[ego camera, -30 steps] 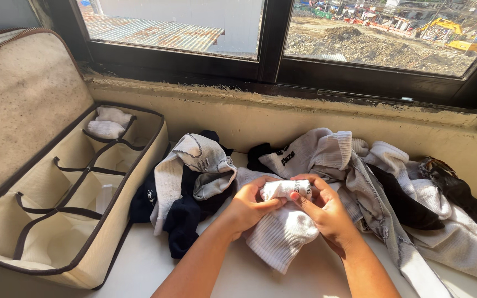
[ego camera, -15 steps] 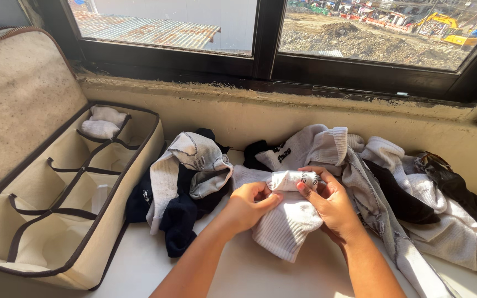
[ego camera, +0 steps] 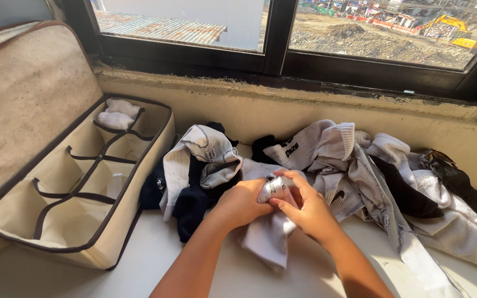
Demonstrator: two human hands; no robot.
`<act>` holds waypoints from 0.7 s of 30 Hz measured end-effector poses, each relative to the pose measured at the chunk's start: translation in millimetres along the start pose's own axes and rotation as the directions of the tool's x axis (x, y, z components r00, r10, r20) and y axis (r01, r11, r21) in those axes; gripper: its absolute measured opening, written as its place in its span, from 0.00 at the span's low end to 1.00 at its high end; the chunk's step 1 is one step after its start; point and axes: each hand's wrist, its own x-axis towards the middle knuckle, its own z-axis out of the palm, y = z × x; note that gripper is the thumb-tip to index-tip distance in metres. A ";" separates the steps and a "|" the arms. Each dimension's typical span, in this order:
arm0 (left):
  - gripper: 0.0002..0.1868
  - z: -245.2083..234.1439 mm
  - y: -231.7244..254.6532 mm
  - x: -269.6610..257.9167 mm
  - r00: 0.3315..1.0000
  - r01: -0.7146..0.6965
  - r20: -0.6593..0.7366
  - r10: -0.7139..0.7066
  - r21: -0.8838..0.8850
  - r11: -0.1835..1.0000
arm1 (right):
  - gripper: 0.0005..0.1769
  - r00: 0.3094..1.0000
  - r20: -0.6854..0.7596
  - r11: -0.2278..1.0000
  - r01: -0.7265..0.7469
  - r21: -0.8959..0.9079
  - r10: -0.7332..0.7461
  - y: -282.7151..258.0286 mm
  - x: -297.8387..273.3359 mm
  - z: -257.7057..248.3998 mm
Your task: The person places a folded sock into an organizer compartment by hand, then takes socks from a pile and folds them together.
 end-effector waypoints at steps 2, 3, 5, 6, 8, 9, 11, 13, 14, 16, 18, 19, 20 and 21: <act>0.27 1.1 1.2 -0.8 0.999 -0.024 -0.026 0.024 0.037 0.999 | 0.29 0.969 -0.160 0.944 0.132 -0.303 -0.187 -18.5 -6.3 2.1; 0.26 0.0 -0.4 -1.5 0.998 -0.042 -0.045 0.046 0.081 0.996 | 0.24 0.915 -0.149 0.815 0.249 -0.523 -0.375 -26.9 -8.2 4.5; 0.27 1.0 -2.7 0.8 0.996 -0.004 -0.089 0.011 0.083 0.997 | 0.19 0.833 -0.090 0.622 0.331 -0.710 -0.546 -39.4 -14.7 11.7; 0.28 2.7 -4.2 2.1 0.992 0.032 -0.128 -0.021 0.080 0.996 | 0.16 0.907 -0.049 0.718 0.296 -0.630 -0.418 -43.4 -21.7 17.9; 0.33 8.9 -6.4 3.2 0.981 0.012 -0.194 0.006 0.094 0.995 | 0.15 0.960 0.014 0.799 0.240 -0.551 -0.279 -50.4 -37.6 28.9; 0.39 11.7 -7.6 3.8 0.965 -0.009 -0.258 0.039 0.116 0.993 | 0.17 0.983 0.046 0.815 0.174 -0.552 -0.179 -54.0 -46.8 36.3; 0.34 18.3 -9.7 4.8 0.950 -0.037 -0.300 0.092 0.183 0.982 | 0.20 0.994 0.075 0.824 0.104 -0.557 -0.075 -60.8 -55.7 37.9; 0.29 25.5 -13.1 6.7 0.930 -0.063 -0.335 0.148 0.253 0.965 | 0.19 0.987 0.121 0.837 -0.021 -0.547 0.103 -64.0 -59.3 32.2; 0.27 29.3 -14.7 8.2 0.862 -0.125 -0.438 0.256 0.305 0.944 | 0.19 0.987 0.119 0.837 -0.024 -0.546 0.106 -63.1 -61.9 30.9; 0.26 36.8 -15.9 12.4 0.769 -0.186 -0.526 0.364 0.361 0.914 | 0.19 0.954 0.196 0.819 -0.080 -0.569 0.229 -56.2 -67.1 25.1; 0.21 41.6 -15.6 14.2 0.796 -0.115 -0.527 0.297 0.350 0.930 | 0.15 0.969 0.196 0.865 -0.032 -0.501 0.150 -43.4 -72.2 21.7; 0.21 42.0 -15.2 14.3 0.794 -0.119 -0.527 0.301 0.352 0.929 | 0.12 0.979 0.195 0.903 0.025 -0.430 0.066 -36.8 -72.0 20.1; 0.21 41.6 -14.9 13.7 0.805 -0.123 -0.518 0.291 0.334 0.935 | 0.12 0.979 0.191 0.902 0.025 -0.431 0.064 -31.5 -70.0 17.6; 0.21 40.7 -14.3 13.3 0.815 -0.128 -0.507 0.281 0.315 0.940 | 0.11 0.983 0.169 0.924 0.004 -0.383 0.066 -27.8 -67.9 15.1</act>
